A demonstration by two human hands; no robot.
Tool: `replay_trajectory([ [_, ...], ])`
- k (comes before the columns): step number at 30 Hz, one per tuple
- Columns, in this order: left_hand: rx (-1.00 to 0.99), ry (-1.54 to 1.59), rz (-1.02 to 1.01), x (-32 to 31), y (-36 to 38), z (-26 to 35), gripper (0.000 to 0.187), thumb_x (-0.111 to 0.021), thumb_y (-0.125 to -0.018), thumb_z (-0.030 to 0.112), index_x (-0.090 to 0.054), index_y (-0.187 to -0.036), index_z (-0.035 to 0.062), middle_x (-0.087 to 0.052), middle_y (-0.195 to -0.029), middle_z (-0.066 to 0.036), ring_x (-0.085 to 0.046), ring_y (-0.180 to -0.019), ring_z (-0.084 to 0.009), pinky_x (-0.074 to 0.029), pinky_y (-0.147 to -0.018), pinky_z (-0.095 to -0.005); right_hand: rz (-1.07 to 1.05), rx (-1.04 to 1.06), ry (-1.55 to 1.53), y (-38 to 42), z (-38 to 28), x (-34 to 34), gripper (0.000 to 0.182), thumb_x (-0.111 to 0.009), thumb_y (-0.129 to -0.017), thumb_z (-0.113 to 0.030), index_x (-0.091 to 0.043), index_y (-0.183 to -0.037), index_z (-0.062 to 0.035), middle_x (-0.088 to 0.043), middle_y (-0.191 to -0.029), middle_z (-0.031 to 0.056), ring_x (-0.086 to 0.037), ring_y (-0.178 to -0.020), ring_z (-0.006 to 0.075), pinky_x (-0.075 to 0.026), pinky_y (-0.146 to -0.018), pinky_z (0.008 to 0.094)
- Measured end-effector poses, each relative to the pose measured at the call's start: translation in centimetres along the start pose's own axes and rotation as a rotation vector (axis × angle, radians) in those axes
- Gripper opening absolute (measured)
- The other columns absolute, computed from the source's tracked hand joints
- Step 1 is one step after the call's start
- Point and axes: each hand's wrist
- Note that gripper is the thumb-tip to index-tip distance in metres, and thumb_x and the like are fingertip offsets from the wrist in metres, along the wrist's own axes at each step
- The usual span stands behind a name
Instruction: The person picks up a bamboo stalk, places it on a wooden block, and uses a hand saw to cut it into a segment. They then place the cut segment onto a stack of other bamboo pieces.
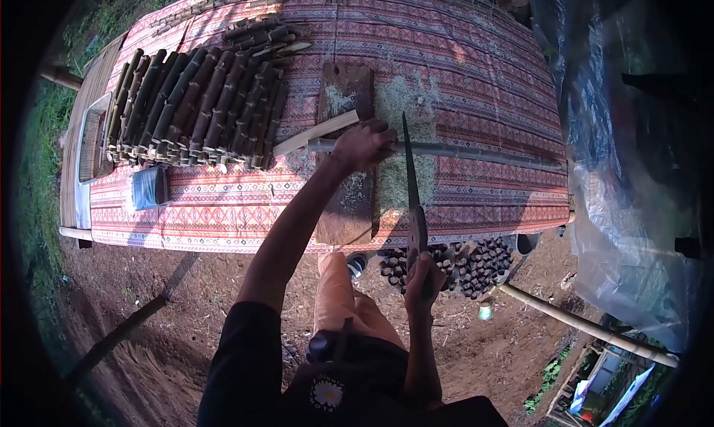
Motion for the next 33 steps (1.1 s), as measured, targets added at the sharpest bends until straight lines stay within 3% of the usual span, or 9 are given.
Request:
replay_trajectory([
  [3, -0.015, -0.023, 0.027, -0.4, -0.1, -0.1, 0.028, -0.073, -0.075, 0.021, -0.058, -0.096, 0.0096, -0.057, -0.091, -0.008, -0.059, -0.095, -0.0297, -0.052, -0.076, -0.0423, -0.044, -0.110, -0.212, -3.5, 0.1, -1.4, 0.046, -0.046, -0.099, -0.032, -0.040, -0.060, -0.0080, -0.034, -0.049, -0.0038, -0.033, -0.041, 0.0048, -0.025, -0.039, 0.0244],
  [8, -0.010, -0.039, 0.021, -0.6, -0.4, -0.8, 0.029, -0.073, -0.074, 0.021, -0.058, -0.096, 0.0091, -0.057, -0.090, -0.008, -0.059, -0.095, -0.0296, -0.052, -0.075, -0.0423, -0.087, -0.031, -0.048, -1.4, -1.3, 0.6, 0.046, -0.044, -0.100, -0.033, -0.040, -0.061, -0.0097, -0.036, -0.052, -0.0043, -0.034, -0.043, 0.0044, -0.025, -0.039, 0.0232],
  [13, -0.045, -0.015, 0.092, -0.9, 0.2, -0.4, 0.030, -0.074, -0.073, 0.021, -0.057, -0.096, 0.0092, -0.058, -0.090, -0.008, -0.059, -0.092, -0.0294, -0.051, -0.074, -0.0427, -0.053, -0.169, -0.083, 2.1, -1.9, 2.8, 0.045, -0.044, -0.099, -0.034, -0.039, -0.061, -0.0099, -0.035, -0.052, -0.0039, -0.033, -0.043, 0.0042, -0.025, -0.039, 0.0227],
  [19, -0.049, -0.016, 0.015, -0.5, -0.4, -0.9, 0.030, -0.074, -0.073, 0.022, -0.058, -0.096, 0.0092, -0.058, -0.090, -0.008, -0.059, -0.092, -0.0304, -0.050, -0.075, -0.0432, -0.078, -0.122, -0.209, -4.1, -1.8, -1.7, 0.047, -0.045, -0.099, -0.037, -0.039, -0.062, -0.0098, -0.034, -0.052, -0.0052, -0.032, -0.042, 0.0037, -0.025, -0.039, 0.0224],
  [23, -0.042, -0.016, 0.094, -1.2, 0.2, -1.2, 0.031, -0.074, -0.074, 0.022, -0.058, -0.097, 0.0091, -0.058, -0.091, -0.009, -0.060, -0.093, -0.0307, -0.050, -0.075, -0.0433, -0.063, -0.096, -0.056, 1.1, -0.7, 1.3, 0.047, -0.044, -0.099, -0.037, -0.039, -0.062, -0.0096, -0.035, -0.051, -0.0052, -0.033, -0.042, 0.0037, -0.024, -0.039, 0.0222],
  [26, 0.042, 0.063, -0.035, -1.0, -0.2, -1.1, 0.032, -0.073, -0.075, 0.024, -0.059, -0.100, 0.0110, -0.058, -0.098, -0.009, -0.058, -0.100, -0.0314, -0.050, -0.081, -0.0454, -0.059, -0.029, 0.103, 3.8, -0.9, 3.2, 0.047, -0.043, -0.100, -0.036, -0.039, -0.061, -0.0094, -0.036, -0.050, -0.0046, -0.034, -0.041, 0.0039, -0.024, -0.038, 0.0221],
  [28, 0.051, 0.070, -0.033, -1.0, -0.2, -1.0, 0.033, -0.073, -0.076, 0.025, -0.059, -0.101, 0.0106, -0.059, -0.097, -0.009, -0.060, -0.098, -0.0320, -0.049, -0.081, -0.0458, -0.042, -0.128, -0.078, 2.7, 0.4, 2.2, 0.048, -0.043, -0.100, -0.037, -0.039, -0.060, -0.0096, -0.036, -0.050, -0.0042, -0.034, -0.041, 0.0046, -0.025, -0.039, 0.0224],
  [31, -0.011, 0.000, 0.063, -1.7, 0.1, -1.2, 0.033, -0.073, -0.076, 0.024, -0.059, -0.103, 0.0104, -0.060, -0.096, -0.010, -0.061, -0.095, -0.0323, -0.050, -0.080, -0.0448, -0.056, -0.067, -0.113, -2.9, 1.3, -1.2, 0.047, -0.043, -0.100, -0.037, -0.038, -0.061, -0.0103, -0.035, -0.051, -0.0050, -0.032, -0.042, 0.0045, -0.024, -0.040, 0.0221],
  [33, 0.013, 0.029, -0.018, -1.2, -0.1, -1.6, 0.034, -0.073, -0.076, 0.024, -0.059, -0.104, 0.0110, -0.060, -0.096, -0.010, -0.061, -0.094, -0.0323, -0.050, -0.080, -0.0445, -0.086, -0.118, -0.224, -3.2, 0.7, -1.7, 0.047, -0.043, -0.100, -0.037, -0.038, -0.061, -0.0105, -0.034, -0.051, -0.0050, -0.032, -0.043, 0.0045, -0.024, -0.040, 0.0221],
])
Point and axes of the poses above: each hand's wrist, its own y-axis away from the middle knuckle, its own x-axis out of the back of the hand, z = x × y
